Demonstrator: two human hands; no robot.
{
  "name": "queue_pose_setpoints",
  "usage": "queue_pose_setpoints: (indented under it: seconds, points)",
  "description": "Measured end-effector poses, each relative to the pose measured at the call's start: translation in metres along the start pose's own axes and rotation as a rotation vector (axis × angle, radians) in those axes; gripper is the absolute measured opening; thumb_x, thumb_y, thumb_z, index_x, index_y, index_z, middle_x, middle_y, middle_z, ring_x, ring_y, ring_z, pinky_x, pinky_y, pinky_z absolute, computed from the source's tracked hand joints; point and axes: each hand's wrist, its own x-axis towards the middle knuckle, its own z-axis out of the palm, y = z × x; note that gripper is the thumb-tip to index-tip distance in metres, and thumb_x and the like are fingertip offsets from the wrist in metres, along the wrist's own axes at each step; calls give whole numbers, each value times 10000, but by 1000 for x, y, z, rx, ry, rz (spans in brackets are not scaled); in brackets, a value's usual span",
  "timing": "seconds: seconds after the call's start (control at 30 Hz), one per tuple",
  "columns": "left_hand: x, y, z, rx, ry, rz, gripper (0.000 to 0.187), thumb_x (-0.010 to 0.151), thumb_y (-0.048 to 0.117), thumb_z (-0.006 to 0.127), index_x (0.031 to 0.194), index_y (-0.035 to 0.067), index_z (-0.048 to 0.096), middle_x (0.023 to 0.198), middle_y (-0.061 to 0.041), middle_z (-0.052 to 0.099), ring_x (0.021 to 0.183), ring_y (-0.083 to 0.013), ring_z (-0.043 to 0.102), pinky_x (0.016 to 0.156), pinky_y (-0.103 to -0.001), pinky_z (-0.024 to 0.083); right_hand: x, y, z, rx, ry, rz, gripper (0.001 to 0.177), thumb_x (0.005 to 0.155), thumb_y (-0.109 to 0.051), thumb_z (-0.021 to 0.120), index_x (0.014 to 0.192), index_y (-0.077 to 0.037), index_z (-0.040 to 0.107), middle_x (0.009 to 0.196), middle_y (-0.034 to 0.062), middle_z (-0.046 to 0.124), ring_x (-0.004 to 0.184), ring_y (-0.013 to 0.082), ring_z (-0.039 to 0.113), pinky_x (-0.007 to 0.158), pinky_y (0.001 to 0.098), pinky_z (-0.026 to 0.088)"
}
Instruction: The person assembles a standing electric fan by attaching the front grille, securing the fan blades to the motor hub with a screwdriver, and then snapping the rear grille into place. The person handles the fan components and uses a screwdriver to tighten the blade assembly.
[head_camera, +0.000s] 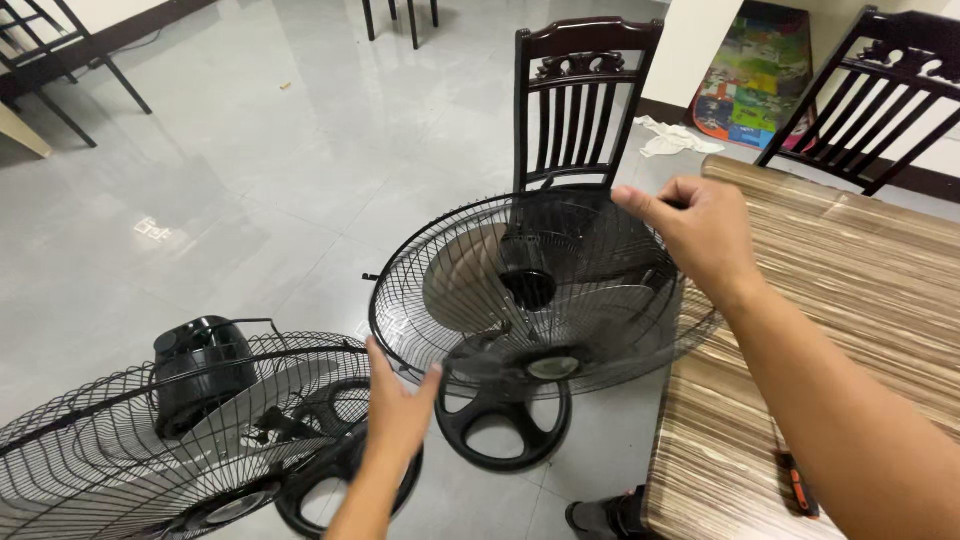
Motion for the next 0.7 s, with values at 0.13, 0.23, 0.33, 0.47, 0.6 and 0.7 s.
queue_pose_setpoints:
  seconds: [0.13,0.23,0.33,0.47,0.6,0.7]
  points:
    - [-25,-21,14,-10,-90,-294,1013,831,319,715,1615,54,133,1575,-246,404,1381,-327,525,1069,-379,483,-17,5,9,-77,-2,-54,593,800,-568,837,677,-24,636,548,18,534,531,103,458,499,301,396]
    - [-37,-40,25,-107,-89,-243,959,850,233,699,1624,83,152,1561,-241,417,1382,-327,513,1049,-391,491,-28,7,19,-213,-15,-32,584,760,-585,847,681,-34,670,511,38,547,476,133,488,487,318,401]
    - [-44,-61,41,-235,-41,-151,876,856,157,705,1563,34,202,1624,-211,328,1402,-338,476,1063,-405,447,-33,10,28,-207,-43,12,596,768,-596,832,655,-34,669,509,38,558,469,135,502,486,314,409]
    - [-54,-94,63,-257,-71,-344,833,842,149,718,1547,54,283,1573,-169,398,1351,-305,536,1030,-380,496,-33,18,37,-102,-5,10,606,833,-580,812,660,-24,644,528,37,543,507,120,464,483,316,384]
    - [-62,-125,90,-341,-134,-450,762,842,145,725,1504,25,366,1490,-156,523,1275,-285,614,1006,-357,506,-22,20,47,-78,-68,38,602,852,-564,803,648,-21,643,512,22,520,492,108,442,467,307,372]
    - [-59,-152,117,-276,-153,-525,717,862,169,718,1491,25,405,1422,-146,591,1266,-261,602,1036,-344,462,-10,16,52,-73,-117,38,605,867,-553,801,644,-14,640,509,17,483,495,100,407,454,310,344]
